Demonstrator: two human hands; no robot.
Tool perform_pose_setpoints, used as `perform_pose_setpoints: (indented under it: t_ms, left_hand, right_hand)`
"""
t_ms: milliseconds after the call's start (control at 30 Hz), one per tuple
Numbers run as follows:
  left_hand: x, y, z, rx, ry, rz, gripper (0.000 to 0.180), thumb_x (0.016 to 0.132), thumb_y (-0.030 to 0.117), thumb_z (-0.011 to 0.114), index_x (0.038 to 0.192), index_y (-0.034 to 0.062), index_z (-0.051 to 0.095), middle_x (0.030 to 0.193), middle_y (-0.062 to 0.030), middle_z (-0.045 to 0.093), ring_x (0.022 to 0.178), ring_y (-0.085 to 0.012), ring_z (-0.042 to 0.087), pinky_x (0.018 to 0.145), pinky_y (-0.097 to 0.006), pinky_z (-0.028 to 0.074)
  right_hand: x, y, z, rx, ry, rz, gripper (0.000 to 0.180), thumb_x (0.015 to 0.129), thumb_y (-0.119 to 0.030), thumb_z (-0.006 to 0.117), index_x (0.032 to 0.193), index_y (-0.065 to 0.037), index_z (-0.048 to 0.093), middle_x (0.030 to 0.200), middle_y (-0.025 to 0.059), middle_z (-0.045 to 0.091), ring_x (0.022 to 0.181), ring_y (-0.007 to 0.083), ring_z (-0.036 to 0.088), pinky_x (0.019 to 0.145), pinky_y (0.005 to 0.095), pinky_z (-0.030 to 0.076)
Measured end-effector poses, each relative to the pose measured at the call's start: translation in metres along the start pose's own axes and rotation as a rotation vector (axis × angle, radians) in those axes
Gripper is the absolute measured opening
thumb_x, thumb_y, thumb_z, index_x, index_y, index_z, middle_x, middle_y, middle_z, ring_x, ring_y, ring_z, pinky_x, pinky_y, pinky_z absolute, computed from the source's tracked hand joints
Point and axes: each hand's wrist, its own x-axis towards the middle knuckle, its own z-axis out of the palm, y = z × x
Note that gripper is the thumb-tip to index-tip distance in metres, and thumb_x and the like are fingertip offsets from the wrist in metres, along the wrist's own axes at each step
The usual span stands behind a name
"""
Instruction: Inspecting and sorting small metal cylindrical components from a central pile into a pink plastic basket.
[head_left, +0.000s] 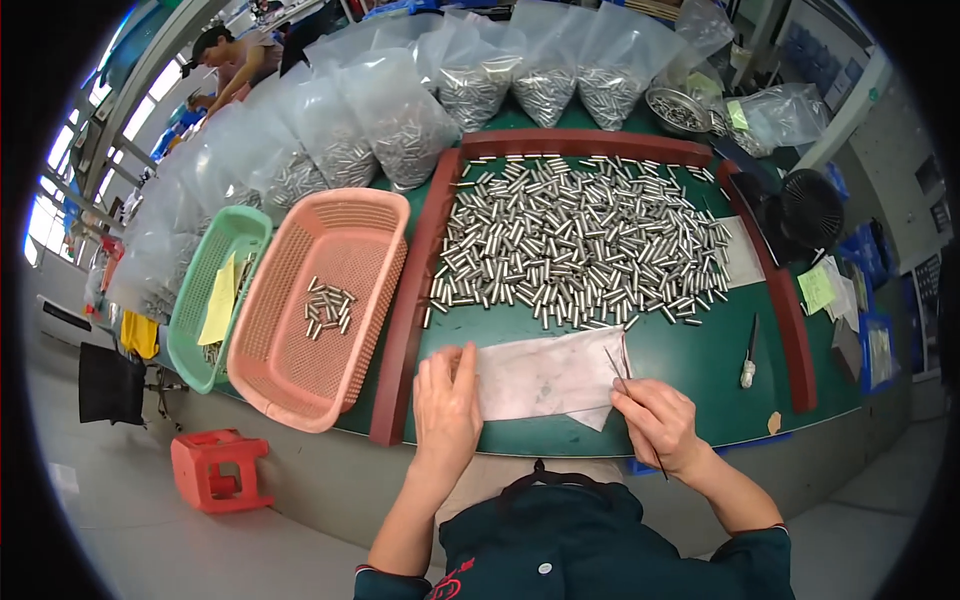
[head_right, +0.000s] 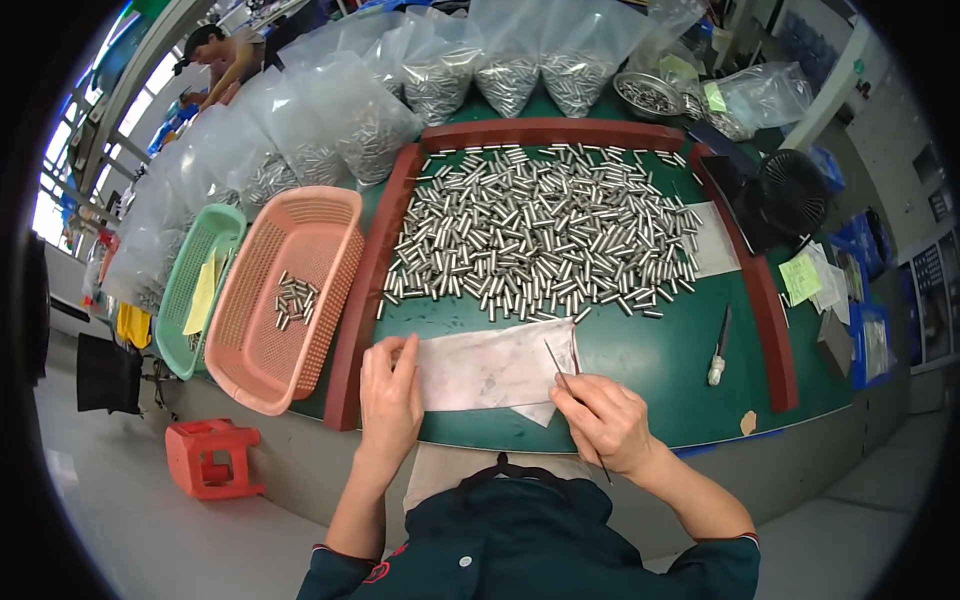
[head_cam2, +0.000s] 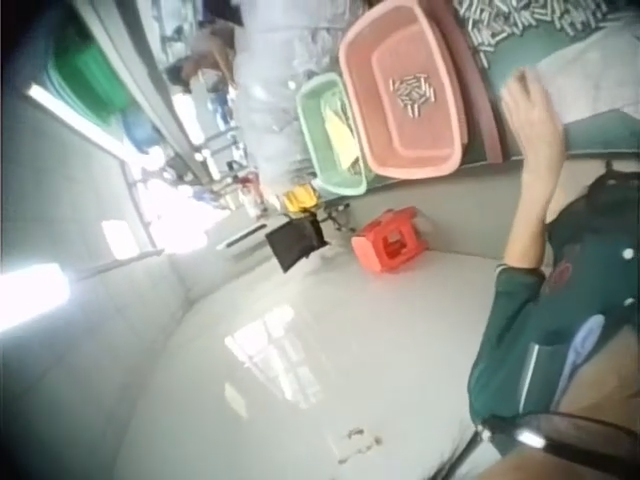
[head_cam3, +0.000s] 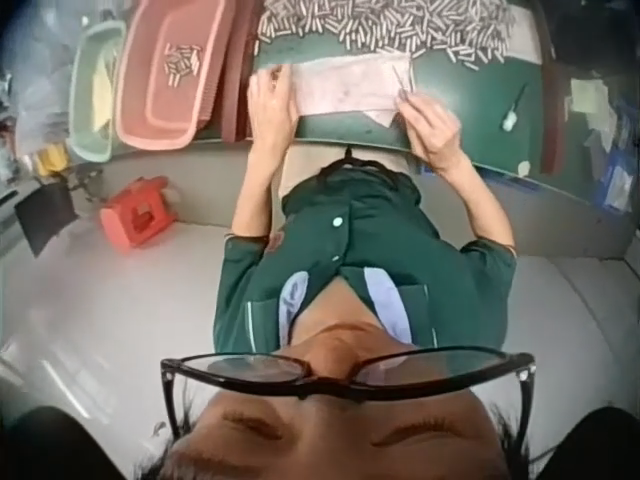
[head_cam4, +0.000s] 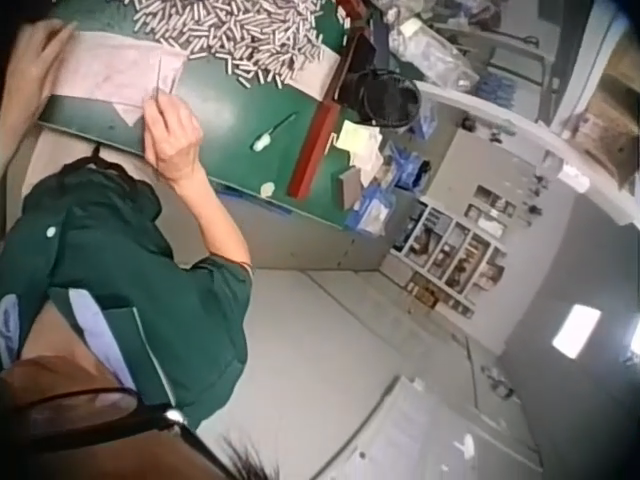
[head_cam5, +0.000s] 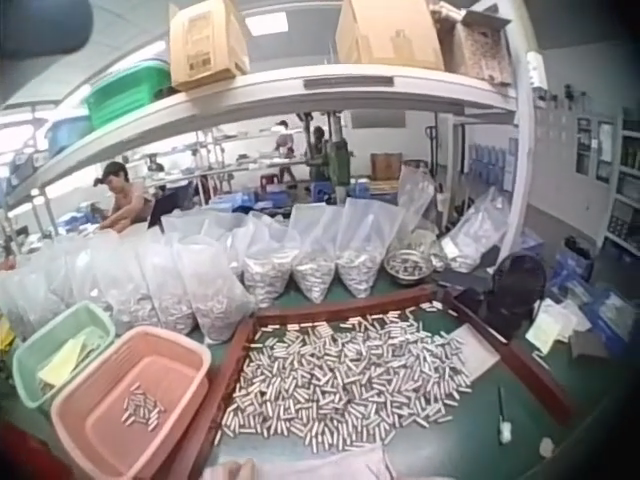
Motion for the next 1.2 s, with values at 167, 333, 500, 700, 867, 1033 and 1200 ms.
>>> perform_pose_setpoints:
  t_ms: [167, 333, 500, 700, 867, 1033, 1200]
  left_hand:
    - [0.02, 0.003, 0.01, 0.057, -0.063, 0.021, 0.028, 0.078, -0.002, 0.058, 0.105, -0.0025, 0.061, 0.098, -0.0139, 0.055, 0.093, -0.03, 0.052, 0.081, -0.041, 0.041]
    - [0.024, 0.001, -0.001, -0.025, -0.137, 0.009, 0.016, 0.071, -0.004, 0.063, 0.086, 0.0017, 0.058, 0.087, -0.0126, 0.051, 0.084, -0.0309, 0.051, 0.076, -0.041, 0.04]
    - [0.003, 0.013, -0.044, -0.207, -0.187, -0.03, 0.013, 0.073, -0.004, 0.061, 0.083, 0.0006, 0.054, 0.08, -0.0147, 0.055, 0.076, -0.0352, 0.055, 0.068, -0.042, 0.043]
    - [-0.059, 0.015, -0.114, -0.171, 0.001, -0.14, 0.014, 0.072, -0.01, 0.061, 0.082, -0.0025, 0.057, 0.075, -0.0147, 0.056, 0.068, -0.0287, 0.059, 0.063, -0.033, 0.048]
    - [-0.162, -0.031, -0.209, -0.006, 0.043, -0.28, 0.009, 0.086, -0.004, 0.063, 0.095, -0.0044, 0.064, 0.082, -0.0072, 0.062, 0.077, -0.017, 0.059, 0.069, -0.027, 0.048]
    - [-0.318, -0.154, -0.21, -0.385, 0.209, -0.974, 0.017, 0.09, 0.015, 0.061, 0.101, 0.0021, 0.065, 0.082, -0.011, 0.066, 0.075, -0.0226, 0.061, 0.07, -0.03, 0.05]
    - [-0.308, -0.128, -0.19, -0.519, 0.496, -1.224, 0.011, 0.077, 0.012, 0.065, 0.069, 0.0053, 0.063, 0.076, -0.0122, 0.068, 0.06, -0.0216, 0.06, 0.055, -0.035, 0.048]
  right_hand:
    - [-0.014, -0.006, -0.005, -0.064, 0.045, 0.163, 0.034, 0.069, 0.002, 0.064, 0.103, -0.002, 0.065, 0.106, 0.0143, 0.063, 0.088, 0.031, 0.062, 0.072, 0.0363, 0.052]
    - [-0.007, -0.012, -0.004, -0.064, 0.091, 0.189, 0.034, 0.067, 0.0, 0.066, 0.102, -0.002, 0.065, 0.108, 0.015, 0.062, 0.09, 0.0323, 0.061, 0.074, 0.0382, 0.051]
    - [0.032, -0.016, 0.017, -0.031, 0.028, 0.104, 0.039, 0.072, -0.008, 0.069, 0.109, -0.004, 0.062, 0.118, 0.0137, 0.058, 0.108, 0.0331, 0.055, 0.089, 0.0436, 0.045]
    - [0.065, -0.048, 0.07, 0.212, -0.096, -0.133, 0.025, 0.072, -0.012, 0.063, 0.096, -0.005, 0.059, 0.096, 0.0094, 0.056, 0.112, 0.0286, 0.051, 0.099, 0.0468, 0.039]
    - [0.072, -0.116, 0.092, 0.486, 0.122, -0.311, 0.025, 0.068, -0.007, 0.063, 0.092, -0.001, 0.058, 0.092, 0.0105, 0.056, 0.099, 0.0271, 0.056, 0.093, 0.0442, 0.043]
    - [0.067, -0.136, 0.09, 0.574, 0.272, -0.317, 0.024, 0.071, -0.003, 0.064, 0.093, 0.001, 0.058, 0.093, 0.0113, 0.057, 0.097, 0.0274, 0.056, 0.087, 0.0426, 0.044]
    - [0.063, -0.127, 0.081, 0.572, 0.27, -0.246, 0.023, 0.071, 0.0, 0.068, 0.093, -0.001, 0.062, 0.092, 0.0109, 0.059, 0.093, 0.0265, 0.059, 0.082, 0.0385, 0.047]
